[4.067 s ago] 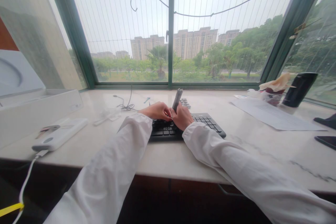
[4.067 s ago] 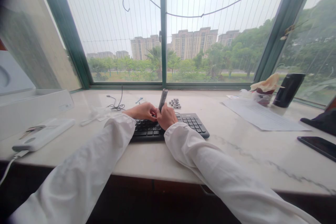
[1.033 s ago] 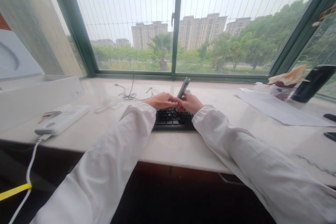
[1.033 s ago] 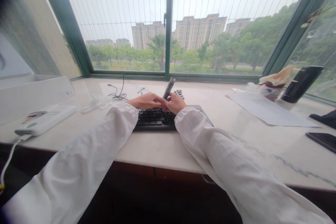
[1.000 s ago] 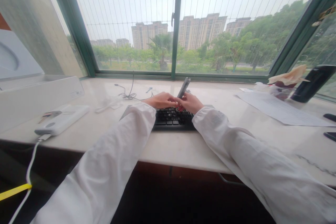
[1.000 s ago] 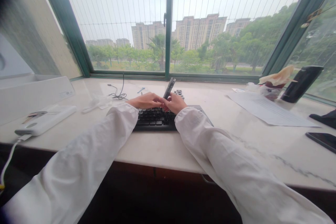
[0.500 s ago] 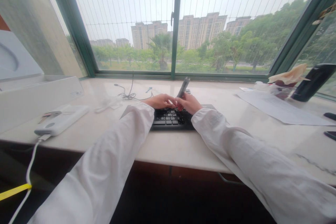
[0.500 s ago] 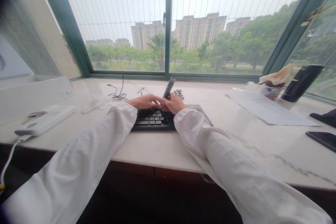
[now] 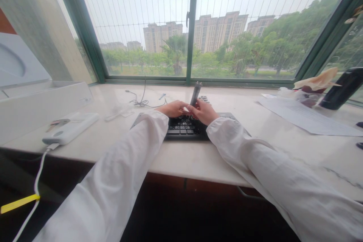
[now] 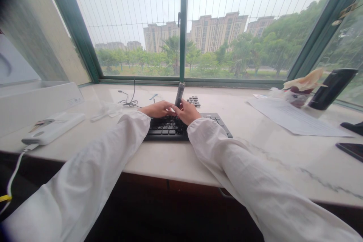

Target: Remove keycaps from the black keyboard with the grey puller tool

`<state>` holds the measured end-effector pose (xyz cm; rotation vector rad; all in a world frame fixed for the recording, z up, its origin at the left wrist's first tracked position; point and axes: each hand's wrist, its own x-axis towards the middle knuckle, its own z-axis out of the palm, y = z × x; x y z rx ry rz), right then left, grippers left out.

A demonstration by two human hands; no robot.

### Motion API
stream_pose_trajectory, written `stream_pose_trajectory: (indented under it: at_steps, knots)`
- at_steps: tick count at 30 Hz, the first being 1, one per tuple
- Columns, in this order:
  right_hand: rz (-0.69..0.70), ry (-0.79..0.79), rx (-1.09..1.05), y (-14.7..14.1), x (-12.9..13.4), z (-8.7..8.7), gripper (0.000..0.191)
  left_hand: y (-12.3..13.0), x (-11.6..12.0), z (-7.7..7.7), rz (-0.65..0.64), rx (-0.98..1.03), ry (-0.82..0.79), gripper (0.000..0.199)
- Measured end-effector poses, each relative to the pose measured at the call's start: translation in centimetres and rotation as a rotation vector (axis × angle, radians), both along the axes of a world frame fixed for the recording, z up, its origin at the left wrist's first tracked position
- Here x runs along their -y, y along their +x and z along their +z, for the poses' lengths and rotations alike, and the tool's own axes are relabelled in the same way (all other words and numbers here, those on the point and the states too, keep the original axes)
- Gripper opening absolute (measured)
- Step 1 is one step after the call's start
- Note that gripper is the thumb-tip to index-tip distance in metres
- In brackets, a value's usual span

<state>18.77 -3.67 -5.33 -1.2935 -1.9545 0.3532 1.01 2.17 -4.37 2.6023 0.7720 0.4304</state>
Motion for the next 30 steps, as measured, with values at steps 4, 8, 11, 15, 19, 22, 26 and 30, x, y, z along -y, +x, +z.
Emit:
stream_pose_trajectory:
  at_steps: [4,8,11,15,19,22,26,30]
  knots:
    - [-0.049,0.066,0.051,-0.2,0.1,-0.2,0.019,0.0,0.3,0.2,0.001,-0.017,0.015,0.031]
    - [-0.063,0.094,0.061,-0.2,0.1,-0.4,0.018,0.1,0.4,0.2,0.025,-0.007,0.001,0.034]
    - [-0.058,0.052,0.045,-0.1,0.1,-0.3,0.02,0.0,0.5,0.2,-0.023,0.078,-0.057,0.035]
    - [-0.05,0.016,0.051,0.1,0.2,0.1,0.019,-0.5,0.6,0.9,-0.064,0.087,-0.116,0.033]
    - [-0.041,0.057,0.093,0.1,0.8,0.5,0.016,-1.2,1.0,2.1,0.008,-0.012,-0.02,0.027]
    - [-0.03,0.111,0.147,-0.1,1.3,0.8,0.016,-1.2,1.5,2.6,0.051,-0.051,0.033,0.025]
    - [-0.027,0.128,0.158,-0.2,1.4,0.9,0.016,-1.1,1.7,2.6,0.06,-0.064,0.048,0.024]
    - [-0.039,0.062,0.068,0.0,0.9,0.7,0.016,-1.2,1.5,2.6,0.045,-0.064,0.029,0.025]
